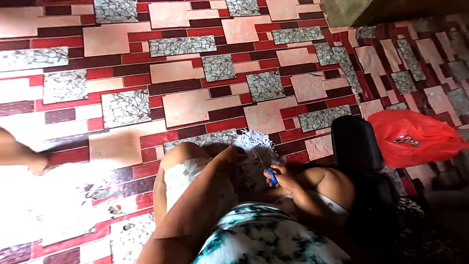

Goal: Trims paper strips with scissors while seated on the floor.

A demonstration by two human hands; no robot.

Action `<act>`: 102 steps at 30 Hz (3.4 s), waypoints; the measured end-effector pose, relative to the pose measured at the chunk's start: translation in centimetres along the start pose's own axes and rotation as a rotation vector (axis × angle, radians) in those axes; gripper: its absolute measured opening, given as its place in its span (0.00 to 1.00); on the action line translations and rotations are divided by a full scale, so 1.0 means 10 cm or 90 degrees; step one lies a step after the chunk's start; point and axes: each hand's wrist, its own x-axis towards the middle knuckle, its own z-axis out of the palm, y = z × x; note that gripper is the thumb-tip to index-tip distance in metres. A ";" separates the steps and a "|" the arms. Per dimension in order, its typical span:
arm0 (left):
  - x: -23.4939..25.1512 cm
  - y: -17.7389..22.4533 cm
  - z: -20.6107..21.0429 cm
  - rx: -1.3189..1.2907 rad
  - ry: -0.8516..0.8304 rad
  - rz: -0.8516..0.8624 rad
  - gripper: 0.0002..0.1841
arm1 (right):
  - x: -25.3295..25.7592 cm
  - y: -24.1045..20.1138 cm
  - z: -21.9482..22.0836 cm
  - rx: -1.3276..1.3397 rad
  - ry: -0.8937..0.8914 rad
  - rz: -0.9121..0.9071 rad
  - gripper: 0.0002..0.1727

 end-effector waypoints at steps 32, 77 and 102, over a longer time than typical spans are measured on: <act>0.02 0.03 0.09 -0.110 -0.007 -0.034 0.10 | 0.02 0.01 -0.01 0.058 -0.055 -0.012 0.12; 0.00 0.06 0.11 -0.135 0.000 -0.025 0.09 | 0.00 0.01 0.01 0.040 -0.022 -0.033 0.11; 0.00 0.06 0.07 -0.138 -0.033 -0.091 0.13 | 0.01 0.02 0.00 0.025 -0.006 -0.056 0.13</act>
